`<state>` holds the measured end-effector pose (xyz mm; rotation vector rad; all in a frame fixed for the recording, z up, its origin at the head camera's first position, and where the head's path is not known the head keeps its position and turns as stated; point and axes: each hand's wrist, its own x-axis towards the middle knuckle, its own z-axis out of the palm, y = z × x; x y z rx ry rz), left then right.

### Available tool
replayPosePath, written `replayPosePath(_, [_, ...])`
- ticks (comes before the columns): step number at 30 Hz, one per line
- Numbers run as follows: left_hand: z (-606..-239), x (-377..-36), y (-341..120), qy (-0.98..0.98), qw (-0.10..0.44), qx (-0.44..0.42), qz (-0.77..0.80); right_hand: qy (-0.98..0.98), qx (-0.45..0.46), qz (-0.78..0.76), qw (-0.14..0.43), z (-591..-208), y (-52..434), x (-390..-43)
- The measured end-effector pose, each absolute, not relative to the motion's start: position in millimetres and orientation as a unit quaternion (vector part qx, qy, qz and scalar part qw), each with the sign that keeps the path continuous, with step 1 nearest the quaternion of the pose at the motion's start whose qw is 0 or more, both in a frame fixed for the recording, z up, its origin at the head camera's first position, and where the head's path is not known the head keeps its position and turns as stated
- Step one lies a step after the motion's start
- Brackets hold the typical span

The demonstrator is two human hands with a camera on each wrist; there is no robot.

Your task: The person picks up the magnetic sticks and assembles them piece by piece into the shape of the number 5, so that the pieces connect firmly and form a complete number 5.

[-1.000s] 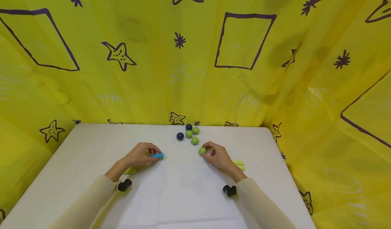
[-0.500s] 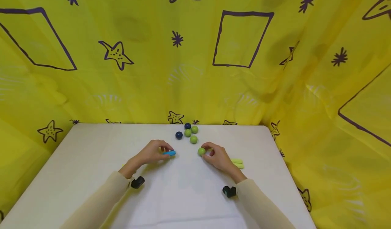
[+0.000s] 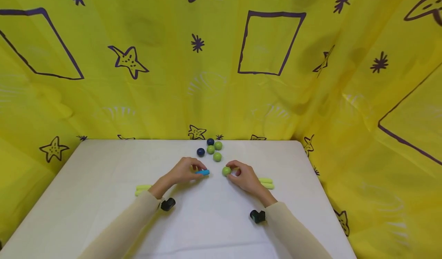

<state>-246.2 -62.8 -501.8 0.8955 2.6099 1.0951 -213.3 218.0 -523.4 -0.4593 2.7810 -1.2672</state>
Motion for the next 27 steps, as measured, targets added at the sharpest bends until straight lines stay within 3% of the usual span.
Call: replayPosePath(27, [-511,-252,-24,0.87,0.083,0.308,0.375,0.895,-0.159,-0.417,0.001,-530,219,-211])
